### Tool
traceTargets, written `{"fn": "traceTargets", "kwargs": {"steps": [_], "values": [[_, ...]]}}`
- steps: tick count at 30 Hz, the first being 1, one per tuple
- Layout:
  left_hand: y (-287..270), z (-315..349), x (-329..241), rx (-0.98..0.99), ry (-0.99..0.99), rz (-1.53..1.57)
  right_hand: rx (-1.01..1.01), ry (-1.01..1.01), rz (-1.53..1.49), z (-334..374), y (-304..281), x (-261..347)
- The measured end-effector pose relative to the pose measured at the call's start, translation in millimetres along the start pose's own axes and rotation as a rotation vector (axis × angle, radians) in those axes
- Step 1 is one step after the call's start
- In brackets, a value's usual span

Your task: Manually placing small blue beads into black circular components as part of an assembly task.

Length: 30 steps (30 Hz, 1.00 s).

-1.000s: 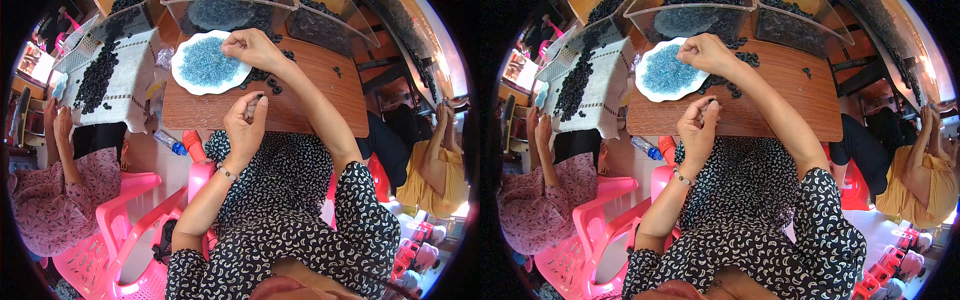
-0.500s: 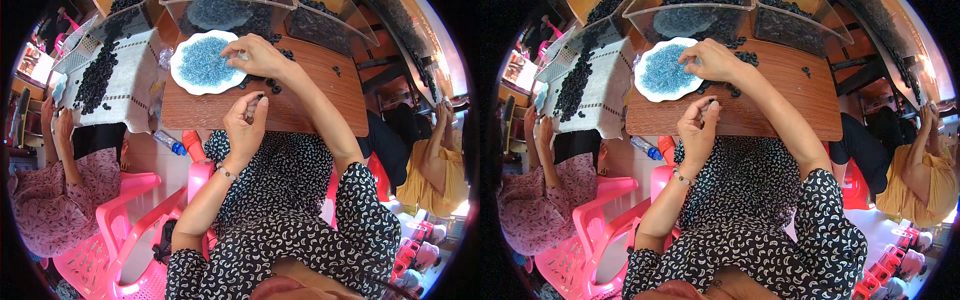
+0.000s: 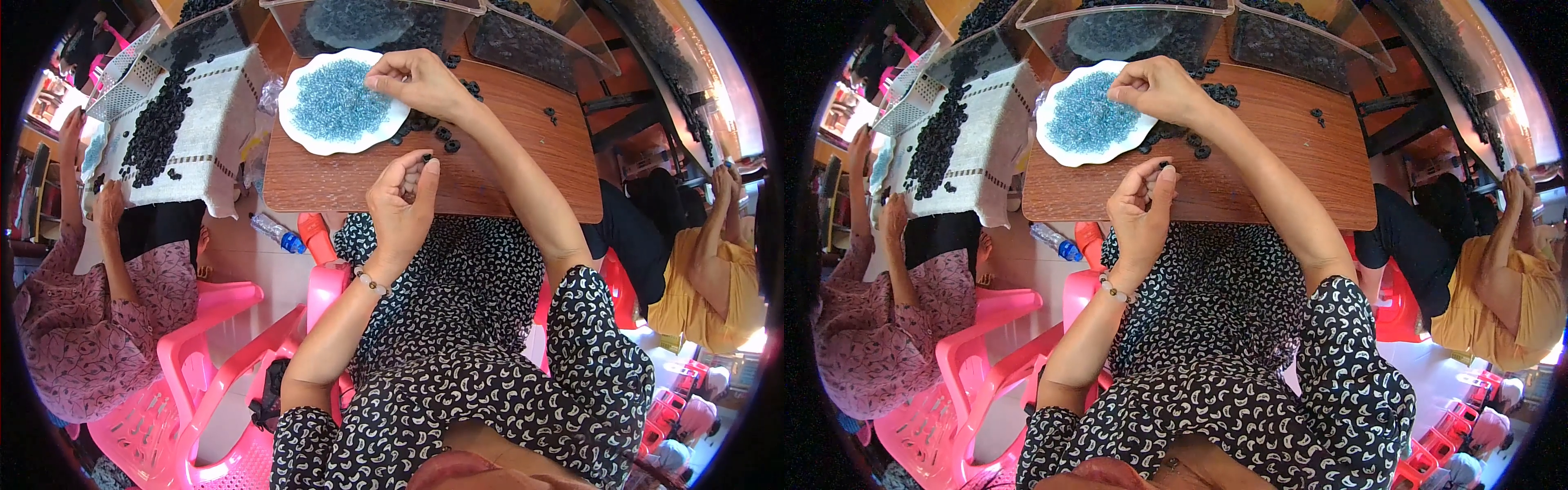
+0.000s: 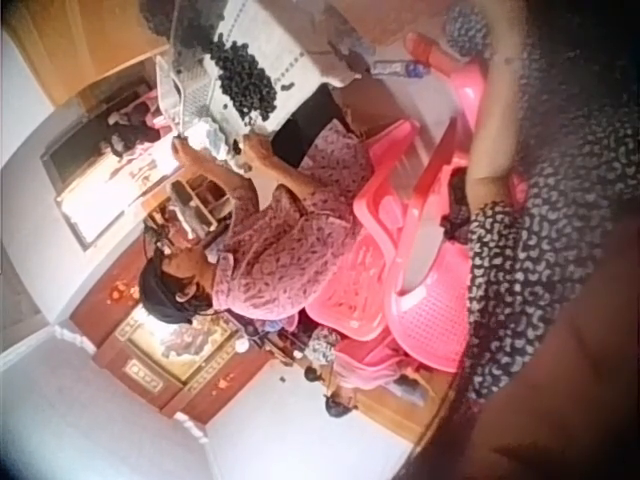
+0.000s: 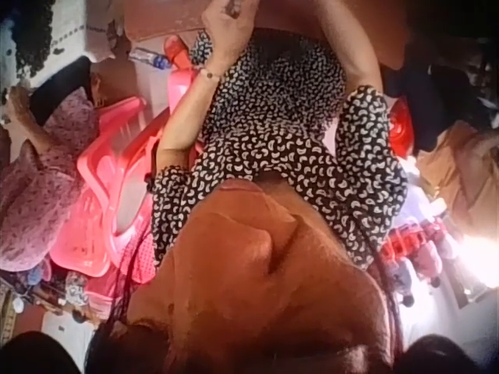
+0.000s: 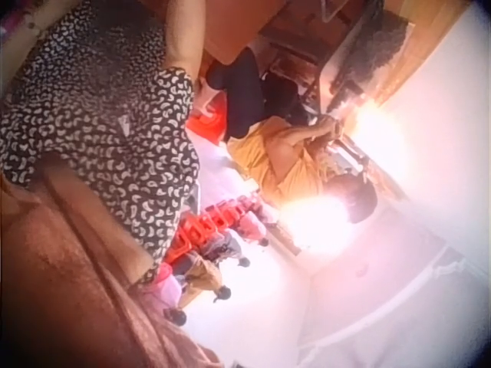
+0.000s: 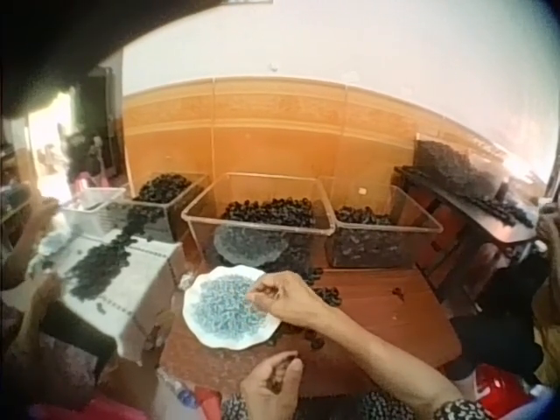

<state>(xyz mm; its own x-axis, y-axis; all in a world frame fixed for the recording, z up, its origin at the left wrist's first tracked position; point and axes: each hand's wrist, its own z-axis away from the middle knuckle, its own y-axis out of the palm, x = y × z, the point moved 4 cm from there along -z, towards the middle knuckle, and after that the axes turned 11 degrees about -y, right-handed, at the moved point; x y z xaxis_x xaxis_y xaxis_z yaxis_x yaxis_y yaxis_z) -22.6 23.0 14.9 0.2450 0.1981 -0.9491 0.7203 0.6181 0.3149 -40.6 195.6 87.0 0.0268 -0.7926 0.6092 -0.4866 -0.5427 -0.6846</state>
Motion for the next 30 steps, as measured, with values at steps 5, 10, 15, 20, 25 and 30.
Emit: {"fn": "traceTargets", "kwargs": {"steps": [5, 10, 15, 20, 25, 30], "values": [[-3, 1, -2, 0.006, -0.006, -0.004, -0.03, 0.213, -0.333, 1, 0, -1], [-6, -1, -18, 0.01, -0.069, 0.05, -0.065, 0.244, -0.472, 6, -2, -11], [-19, -13, -35, -0.017, -0.029, 0.089, -0.078, 0.291, -0.587, 9, -2, -12], [-34, -28, -56, -0.076, 0.024, 0.037, -0.018, 0.33, -0.679, 7, -1, -5], [-58, -70, -79, -0.07, 0.081, -0.209, -0.025, 0.298, -0.673, 4, -4, 4], [-74, -113, -80, 0.067, -0.082, -0.238, -0.004, 0.259, -0.665, -4, -1, 13]]}}
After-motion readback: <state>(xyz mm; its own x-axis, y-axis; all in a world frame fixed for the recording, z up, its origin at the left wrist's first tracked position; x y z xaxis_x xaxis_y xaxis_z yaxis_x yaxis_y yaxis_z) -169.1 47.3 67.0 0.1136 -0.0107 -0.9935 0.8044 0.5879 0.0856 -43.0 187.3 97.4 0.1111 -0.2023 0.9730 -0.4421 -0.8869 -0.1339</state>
